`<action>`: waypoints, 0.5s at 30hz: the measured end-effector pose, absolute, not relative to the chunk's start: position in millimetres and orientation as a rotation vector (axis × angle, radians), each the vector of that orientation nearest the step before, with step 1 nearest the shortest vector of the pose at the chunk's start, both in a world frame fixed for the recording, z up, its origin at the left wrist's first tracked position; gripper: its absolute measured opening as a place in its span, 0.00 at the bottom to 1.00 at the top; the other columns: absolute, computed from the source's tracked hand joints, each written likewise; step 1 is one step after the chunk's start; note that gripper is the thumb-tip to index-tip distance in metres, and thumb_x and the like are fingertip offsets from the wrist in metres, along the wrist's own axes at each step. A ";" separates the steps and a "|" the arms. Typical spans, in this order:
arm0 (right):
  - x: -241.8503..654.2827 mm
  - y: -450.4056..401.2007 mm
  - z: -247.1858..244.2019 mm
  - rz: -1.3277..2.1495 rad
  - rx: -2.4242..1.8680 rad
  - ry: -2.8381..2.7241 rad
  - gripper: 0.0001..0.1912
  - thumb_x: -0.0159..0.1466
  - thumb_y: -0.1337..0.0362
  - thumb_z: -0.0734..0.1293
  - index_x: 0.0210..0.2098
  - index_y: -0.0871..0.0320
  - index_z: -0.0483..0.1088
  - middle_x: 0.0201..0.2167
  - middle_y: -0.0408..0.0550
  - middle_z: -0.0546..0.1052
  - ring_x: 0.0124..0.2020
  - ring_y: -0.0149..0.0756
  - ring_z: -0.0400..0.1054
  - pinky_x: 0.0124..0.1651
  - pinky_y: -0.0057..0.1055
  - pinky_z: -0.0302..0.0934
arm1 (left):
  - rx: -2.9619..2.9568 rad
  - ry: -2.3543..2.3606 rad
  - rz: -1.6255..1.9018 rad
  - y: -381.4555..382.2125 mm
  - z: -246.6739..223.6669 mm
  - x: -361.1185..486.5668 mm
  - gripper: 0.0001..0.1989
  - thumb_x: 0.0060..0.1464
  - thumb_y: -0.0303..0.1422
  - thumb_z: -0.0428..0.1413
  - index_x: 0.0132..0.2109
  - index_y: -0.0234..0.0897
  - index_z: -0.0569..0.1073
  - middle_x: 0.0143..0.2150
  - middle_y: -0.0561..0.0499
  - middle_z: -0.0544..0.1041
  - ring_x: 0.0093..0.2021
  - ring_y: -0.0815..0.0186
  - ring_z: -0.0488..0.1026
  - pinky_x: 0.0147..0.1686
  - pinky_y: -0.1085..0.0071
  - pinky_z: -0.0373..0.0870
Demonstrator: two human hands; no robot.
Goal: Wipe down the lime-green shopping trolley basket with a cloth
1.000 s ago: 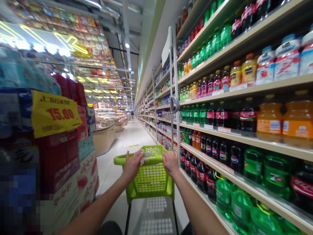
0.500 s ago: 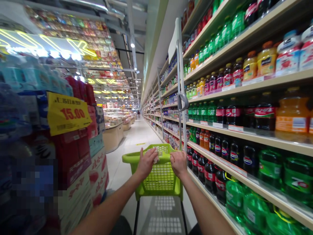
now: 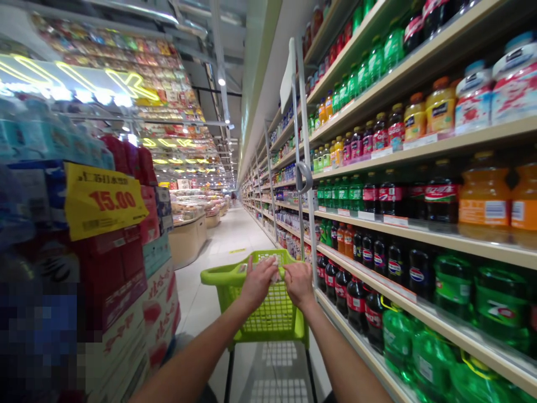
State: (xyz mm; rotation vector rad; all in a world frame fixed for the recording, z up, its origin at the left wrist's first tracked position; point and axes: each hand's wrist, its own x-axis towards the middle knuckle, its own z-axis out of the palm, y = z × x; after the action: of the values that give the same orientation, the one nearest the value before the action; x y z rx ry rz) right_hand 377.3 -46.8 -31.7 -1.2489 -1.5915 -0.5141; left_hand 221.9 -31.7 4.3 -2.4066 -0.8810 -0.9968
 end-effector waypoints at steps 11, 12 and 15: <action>375.3 -38.9 -39.6 -0.499 -1.190 -1.538 0.20 0.61 0.66 0.52 0.49 0.58 0.65 0.34 0.48 0.74 0.39 0.38 0.65 0.51 0.42 0.49 | -2.407 -1.056 -0.979 -35.1 9.9 221.3 0.11 0.56 0.27 0.46 0.42 0.43 0.70 0.54 0.49 0.69 0.53 0.62 0.66 0.57 0.43 0.42; 377.5 -37.9 -40.3 -0.487 -1.175 -1.536 0.21 0.61 0.65 0.52 0.52 0.59 0.62 0.35 0.48 0.75 0.40 0.38 0.65 0.51 0.42 0.50 | -2.418 -0.982 -0.973 -37.2 5.6 231.4 0.11 0.56 0.28 0.46 0.42 0.44 0.70 0.54 0.50 0.69 0.54 0.61 0.65 0.57 0.43 0.43; 390.8 -35.4 -37.8 -0.435 -1.152 -1.490 0.23 0.62 0.62 0.51 0.55 0.58 0.58 0.41 0.49 0.74 0.43 0.38 0.66 0.50 0.41 0.55 | -2.411 -0.855 -0.965 -36.6 -2.1 228.7 0.10 0.57 0.30 0.46 0.43 0.45 0.70 0.55 0.51 0.68 0.56 0.61 0.62 0.57 0.44 0.43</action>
State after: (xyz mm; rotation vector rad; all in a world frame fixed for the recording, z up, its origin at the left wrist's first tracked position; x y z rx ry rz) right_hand 390.8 -35.4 -37.8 -1.1525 -1.4896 -0.4346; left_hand 228.7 -36.6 -2.1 -2.4113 -0.8546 -0.9647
